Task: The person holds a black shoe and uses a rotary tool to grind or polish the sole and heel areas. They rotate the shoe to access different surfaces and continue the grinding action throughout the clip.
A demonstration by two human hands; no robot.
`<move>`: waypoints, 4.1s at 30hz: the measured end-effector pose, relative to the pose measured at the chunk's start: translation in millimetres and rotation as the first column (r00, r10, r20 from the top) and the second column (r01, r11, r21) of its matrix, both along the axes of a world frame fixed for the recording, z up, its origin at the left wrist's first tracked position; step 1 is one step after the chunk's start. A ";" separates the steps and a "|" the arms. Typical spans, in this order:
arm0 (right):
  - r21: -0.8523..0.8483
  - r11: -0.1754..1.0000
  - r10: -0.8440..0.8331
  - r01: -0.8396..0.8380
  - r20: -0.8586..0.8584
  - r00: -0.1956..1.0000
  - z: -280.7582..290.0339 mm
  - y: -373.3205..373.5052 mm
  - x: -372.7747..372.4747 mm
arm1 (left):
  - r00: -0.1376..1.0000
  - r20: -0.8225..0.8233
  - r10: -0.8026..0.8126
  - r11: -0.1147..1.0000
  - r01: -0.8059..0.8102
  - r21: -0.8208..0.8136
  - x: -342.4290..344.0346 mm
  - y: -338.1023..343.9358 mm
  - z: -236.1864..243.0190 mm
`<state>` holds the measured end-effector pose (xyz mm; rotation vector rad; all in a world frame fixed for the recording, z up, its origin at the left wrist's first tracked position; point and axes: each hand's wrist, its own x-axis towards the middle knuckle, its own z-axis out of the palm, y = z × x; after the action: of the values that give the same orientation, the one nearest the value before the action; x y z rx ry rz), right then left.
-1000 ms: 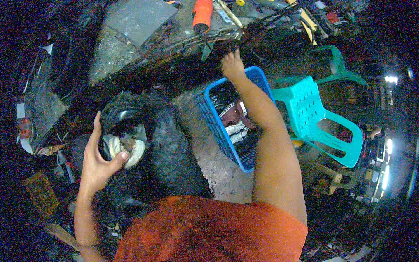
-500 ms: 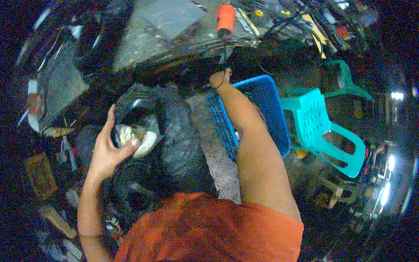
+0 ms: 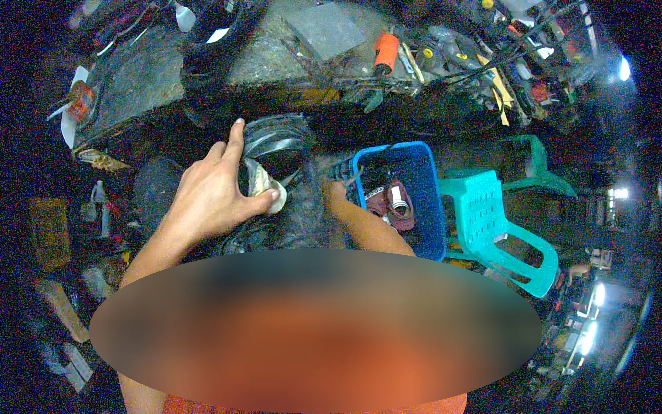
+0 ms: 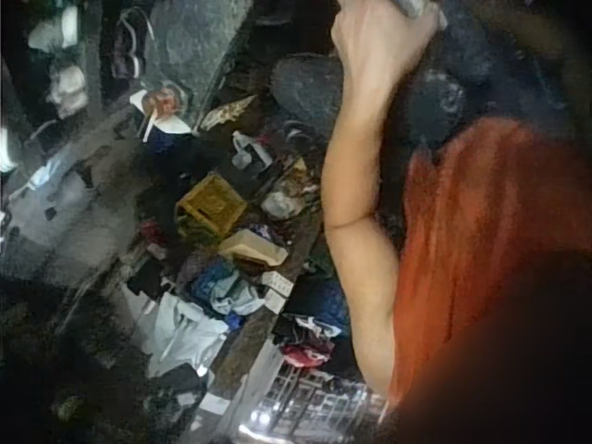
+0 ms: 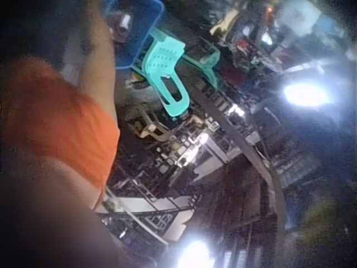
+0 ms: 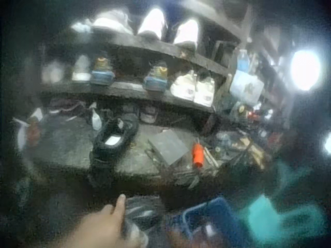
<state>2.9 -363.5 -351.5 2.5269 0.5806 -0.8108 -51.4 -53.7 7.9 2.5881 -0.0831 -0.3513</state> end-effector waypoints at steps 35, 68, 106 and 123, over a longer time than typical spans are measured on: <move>0.335 0.848 0.181 -0.411 0.546 0.818 382.0 5.4 -47.8 | 0.961 -0.037 -0.275 0.955 0.278 0.105 48.7 -29.5 -12.3; 0.379 0.842 0.116 -0.384 0.568 0.815 363.7 18.9 -51.8 | 0.970 -0.085 -0.228 0.968 0.235 0.087 46.9 -27.7 -12.9; 0.459 0.814 0.007 -0.357 0.607 0.795 351.7 11.2 -53.4 | 0.970 -0.079 -0.231 0.968 0.237 0.081 52.5 -21.6 -18.6; 0.462 0.821 0.010 -0.335 0.576 0.818 349.2 9.2 -58.8 | 0.971 -0.087 -0.225 0.968 0.232 0.094 48.0 -29.5 -15.6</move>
<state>-55.9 -354.2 -2.3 2.9478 0.9246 0.2305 -3.4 -83.2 -7.7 2.6693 -0.3474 -0.5508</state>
